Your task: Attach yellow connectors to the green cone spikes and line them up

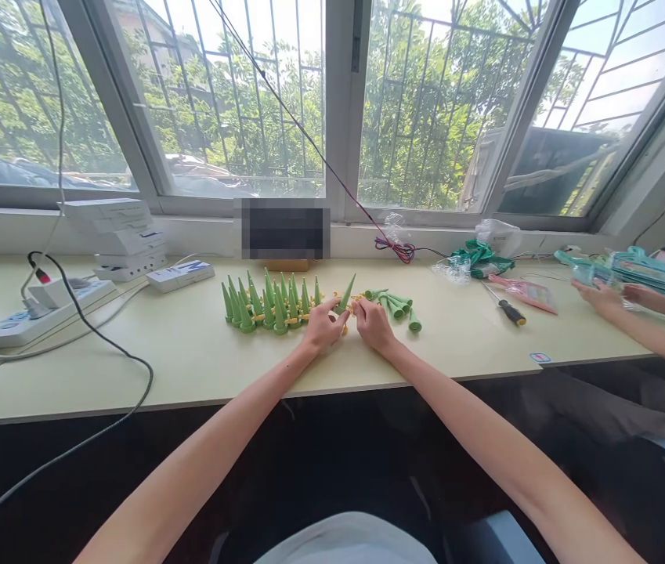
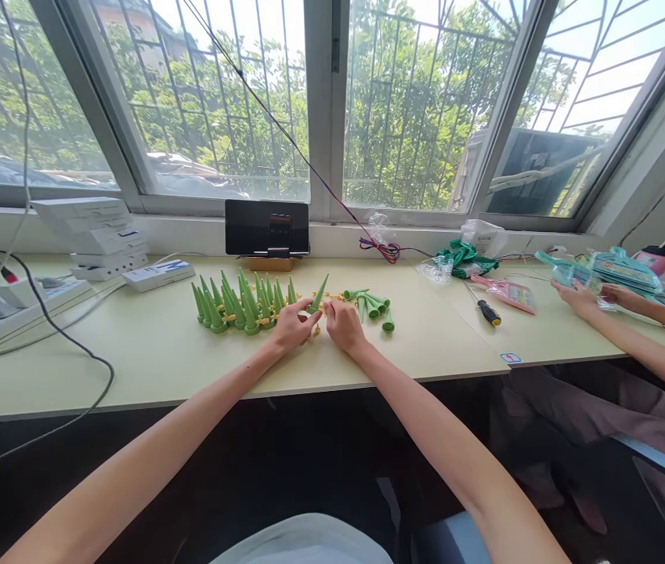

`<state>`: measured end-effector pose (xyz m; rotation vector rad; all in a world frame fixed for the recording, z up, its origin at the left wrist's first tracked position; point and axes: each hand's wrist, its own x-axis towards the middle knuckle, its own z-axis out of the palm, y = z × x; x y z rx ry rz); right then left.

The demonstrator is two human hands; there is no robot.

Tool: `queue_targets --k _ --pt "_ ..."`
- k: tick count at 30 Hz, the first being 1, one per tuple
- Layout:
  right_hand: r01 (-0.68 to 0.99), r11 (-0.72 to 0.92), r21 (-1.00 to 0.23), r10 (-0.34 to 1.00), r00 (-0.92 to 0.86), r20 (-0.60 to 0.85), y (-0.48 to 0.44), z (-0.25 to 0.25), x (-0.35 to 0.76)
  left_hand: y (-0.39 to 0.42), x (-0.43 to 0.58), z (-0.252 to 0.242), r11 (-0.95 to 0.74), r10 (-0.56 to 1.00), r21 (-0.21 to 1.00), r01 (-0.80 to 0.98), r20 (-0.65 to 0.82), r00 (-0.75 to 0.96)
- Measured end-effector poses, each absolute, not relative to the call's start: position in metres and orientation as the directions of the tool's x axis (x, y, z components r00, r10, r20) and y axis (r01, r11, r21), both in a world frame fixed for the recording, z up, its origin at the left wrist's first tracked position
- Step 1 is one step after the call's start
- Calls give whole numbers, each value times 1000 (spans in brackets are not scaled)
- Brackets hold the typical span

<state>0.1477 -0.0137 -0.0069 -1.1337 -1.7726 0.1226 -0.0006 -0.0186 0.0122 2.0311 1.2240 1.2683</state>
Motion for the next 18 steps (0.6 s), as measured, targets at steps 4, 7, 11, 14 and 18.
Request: queue_targets --k 4,7,11,14,18 --pt "637 559 -530 733 -80 676 -13 -7 148 -18 0 13 -501 858 706 500 481 180" --pt "636 557 -535 737 -80 672 -13 -8 149 -17 -1 13 -509 852 688 518 488 189" --pt "635 560 -531 733 -82 675 -12 -9 149 -17 -1 13 -520 847 686 509 490 205" --pt "635 565 -528 732 -89 676 -12 -9 149 -18 -1 13 -539 833 671 510 513 206" --pt "640 567 -518 728 -96 678 -12 -9 149 -20 -1 15 -547 826 658 518 523 209"
